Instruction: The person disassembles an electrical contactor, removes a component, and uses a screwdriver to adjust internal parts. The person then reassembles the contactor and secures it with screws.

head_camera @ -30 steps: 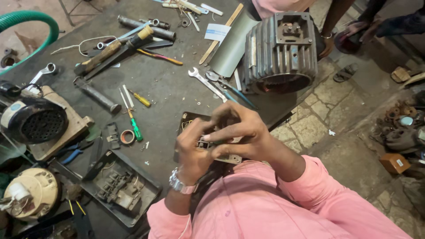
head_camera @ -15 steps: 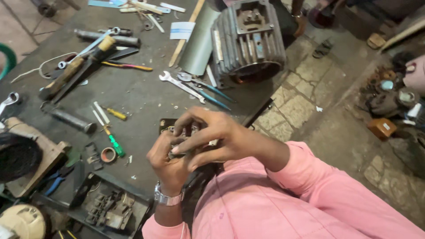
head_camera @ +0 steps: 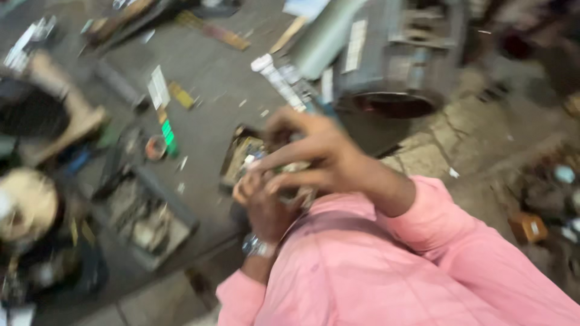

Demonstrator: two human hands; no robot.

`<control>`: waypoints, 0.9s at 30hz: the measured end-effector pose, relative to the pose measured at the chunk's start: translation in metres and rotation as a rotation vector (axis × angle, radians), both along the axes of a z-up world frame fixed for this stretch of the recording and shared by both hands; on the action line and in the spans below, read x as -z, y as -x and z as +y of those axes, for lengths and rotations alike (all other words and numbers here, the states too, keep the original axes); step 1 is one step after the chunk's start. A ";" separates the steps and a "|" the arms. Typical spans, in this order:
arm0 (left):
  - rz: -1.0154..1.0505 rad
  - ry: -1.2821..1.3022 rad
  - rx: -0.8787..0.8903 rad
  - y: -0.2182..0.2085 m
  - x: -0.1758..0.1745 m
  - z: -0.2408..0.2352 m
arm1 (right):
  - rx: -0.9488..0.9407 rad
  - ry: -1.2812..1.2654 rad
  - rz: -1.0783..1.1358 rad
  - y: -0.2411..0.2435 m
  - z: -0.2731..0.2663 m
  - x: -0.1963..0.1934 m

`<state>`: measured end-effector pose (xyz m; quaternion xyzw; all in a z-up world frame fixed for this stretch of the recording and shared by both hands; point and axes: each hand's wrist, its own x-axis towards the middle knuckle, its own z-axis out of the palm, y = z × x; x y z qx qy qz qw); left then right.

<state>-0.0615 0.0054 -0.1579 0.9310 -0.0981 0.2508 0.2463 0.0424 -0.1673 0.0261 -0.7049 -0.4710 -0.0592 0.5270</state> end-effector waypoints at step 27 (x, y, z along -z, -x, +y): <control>0.019 0.069 -0.415 -0.001 -0.005 -0.048 | -0.177 0.082 0.062 -0.010 -0.014 -0.002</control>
